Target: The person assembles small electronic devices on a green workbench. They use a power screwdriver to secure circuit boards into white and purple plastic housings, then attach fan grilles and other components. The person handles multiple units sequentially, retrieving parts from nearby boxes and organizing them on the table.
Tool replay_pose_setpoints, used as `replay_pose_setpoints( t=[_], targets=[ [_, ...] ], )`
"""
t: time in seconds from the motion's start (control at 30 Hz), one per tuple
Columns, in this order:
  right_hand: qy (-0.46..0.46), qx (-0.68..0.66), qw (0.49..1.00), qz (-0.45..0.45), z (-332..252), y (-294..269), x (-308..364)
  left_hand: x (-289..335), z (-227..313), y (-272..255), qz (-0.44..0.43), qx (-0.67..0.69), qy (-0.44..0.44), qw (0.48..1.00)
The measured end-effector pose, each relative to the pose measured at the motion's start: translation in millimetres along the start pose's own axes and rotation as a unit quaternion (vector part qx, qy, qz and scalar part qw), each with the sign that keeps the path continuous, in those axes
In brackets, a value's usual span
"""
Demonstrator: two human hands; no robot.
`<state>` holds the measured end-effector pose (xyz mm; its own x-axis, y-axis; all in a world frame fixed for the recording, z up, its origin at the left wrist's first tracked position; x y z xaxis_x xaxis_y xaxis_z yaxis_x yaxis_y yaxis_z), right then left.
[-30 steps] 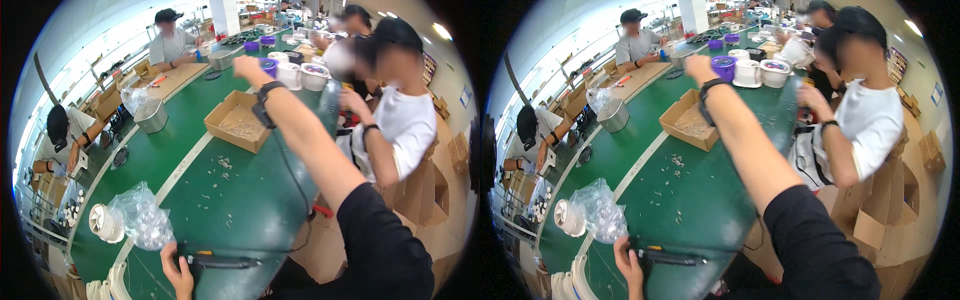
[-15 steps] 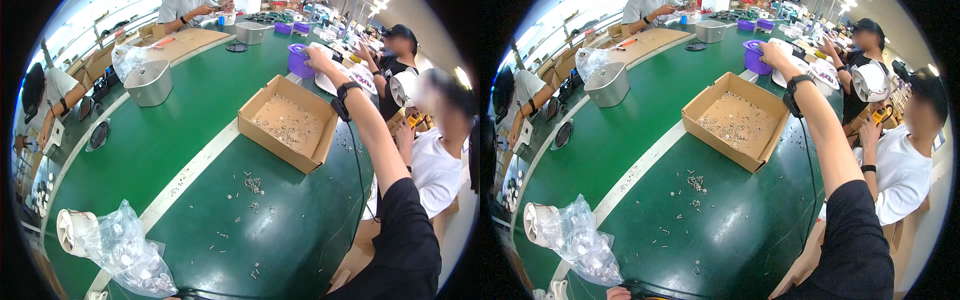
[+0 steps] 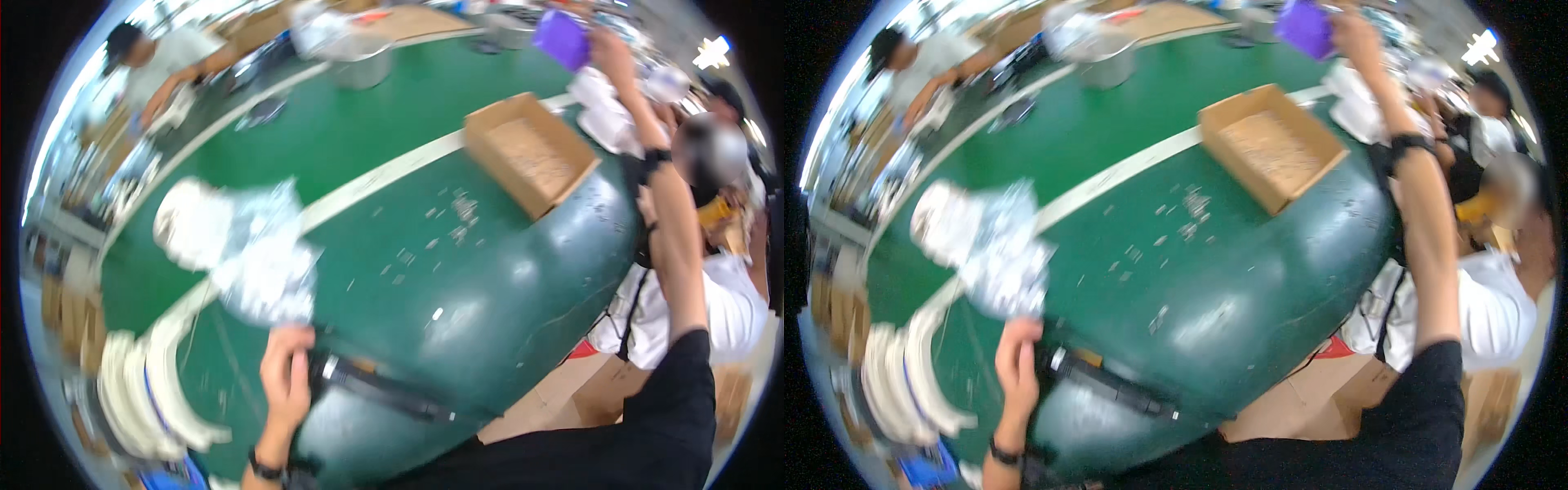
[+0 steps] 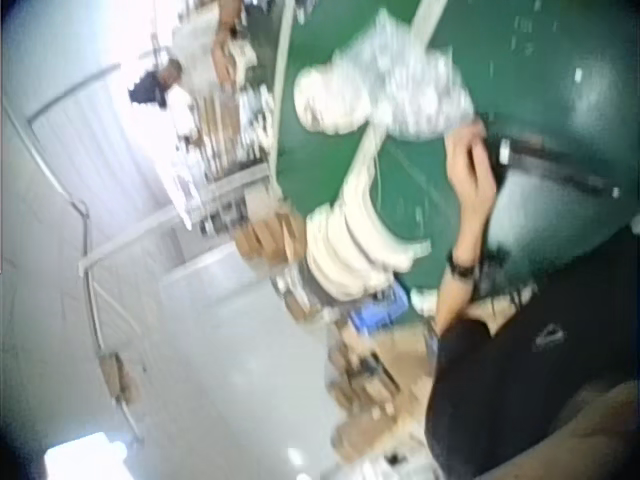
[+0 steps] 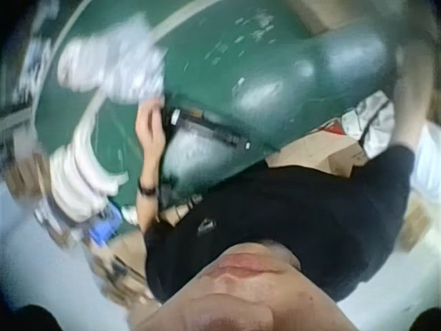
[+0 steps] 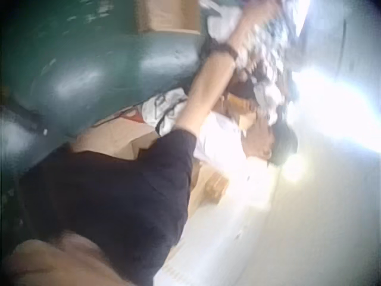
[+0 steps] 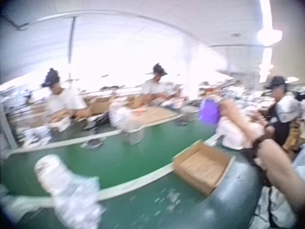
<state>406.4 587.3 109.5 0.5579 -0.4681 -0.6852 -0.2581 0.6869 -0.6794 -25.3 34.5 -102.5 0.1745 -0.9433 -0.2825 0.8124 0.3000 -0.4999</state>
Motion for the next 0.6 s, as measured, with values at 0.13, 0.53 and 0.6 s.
replay_pose_setpoints(
  t=[0.13,0.53,0.6],
  targets=[
    [-0.1,-0.152,0.977,0.109,-144,-146,26,-8,43,-28,0.036,0.086,0.047,0.995],
    [-0.327,-0.437,0.831,0.106,-550,-295,214,130,75,-80,0.053,0.164,-0.038,0.984],
    [-0.338,-0.462,0.818,0.057,-572,-283,229,167,51,-87,0.088,0.085,-0.045,0.991]
  ],
)
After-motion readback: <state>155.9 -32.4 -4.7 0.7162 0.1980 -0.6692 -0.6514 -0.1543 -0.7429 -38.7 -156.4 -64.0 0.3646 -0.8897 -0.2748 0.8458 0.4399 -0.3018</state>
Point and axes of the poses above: each hand's wrist, its own x-axis away from the middle knuckle, its own y-axis out of the palm, z = x × y, the point moved 8 cm from there along -x, towards the middle knuckle, and after that the axes turned 9 degrees about -z, right-handed, at the moved point
